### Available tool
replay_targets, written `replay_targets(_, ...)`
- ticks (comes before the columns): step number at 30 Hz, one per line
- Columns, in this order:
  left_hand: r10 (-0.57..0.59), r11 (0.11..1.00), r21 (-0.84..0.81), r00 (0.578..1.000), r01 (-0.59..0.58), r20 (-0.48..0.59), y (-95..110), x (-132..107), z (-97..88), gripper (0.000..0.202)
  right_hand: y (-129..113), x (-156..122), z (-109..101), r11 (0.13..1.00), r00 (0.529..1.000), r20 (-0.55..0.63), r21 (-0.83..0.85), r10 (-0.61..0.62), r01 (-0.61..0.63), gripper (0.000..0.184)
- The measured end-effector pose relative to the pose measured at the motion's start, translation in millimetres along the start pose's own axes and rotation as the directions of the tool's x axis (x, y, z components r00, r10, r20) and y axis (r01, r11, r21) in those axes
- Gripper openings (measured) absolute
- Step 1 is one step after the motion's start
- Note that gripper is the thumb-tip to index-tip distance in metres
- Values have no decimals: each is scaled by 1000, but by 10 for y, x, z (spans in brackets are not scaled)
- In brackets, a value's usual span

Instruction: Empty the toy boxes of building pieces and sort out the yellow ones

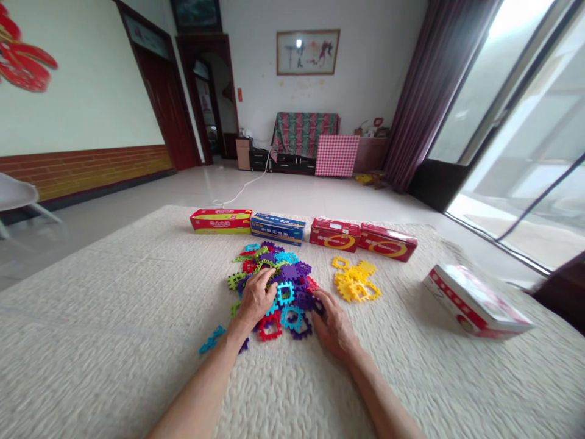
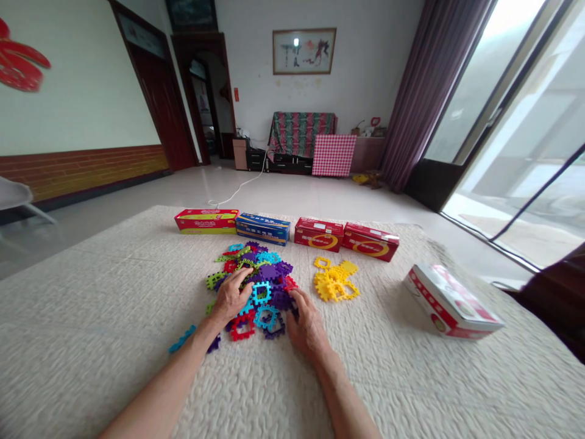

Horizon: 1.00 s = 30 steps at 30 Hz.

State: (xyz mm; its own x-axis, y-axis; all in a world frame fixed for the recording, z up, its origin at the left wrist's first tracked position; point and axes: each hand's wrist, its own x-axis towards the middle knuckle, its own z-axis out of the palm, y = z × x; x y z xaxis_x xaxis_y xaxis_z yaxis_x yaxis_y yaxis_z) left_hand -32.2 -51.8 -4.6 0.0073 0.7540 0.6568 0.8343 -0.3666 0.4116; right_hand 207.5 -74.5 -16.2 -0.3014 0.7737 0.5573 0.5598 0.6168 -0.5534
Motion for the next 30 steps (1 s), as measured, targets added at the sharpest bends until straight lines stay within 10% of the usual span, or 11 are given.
replay_targets(21,169,967,93,871,-237,461,467,-123,-148,70,19,-60,51,984,993,-62,-138,104,-111,43)
replay_targets(30,71,968,195,917,-158,391,371,-120,-130,52,43,-45,25,988,996,16,-126,90,-87,42)
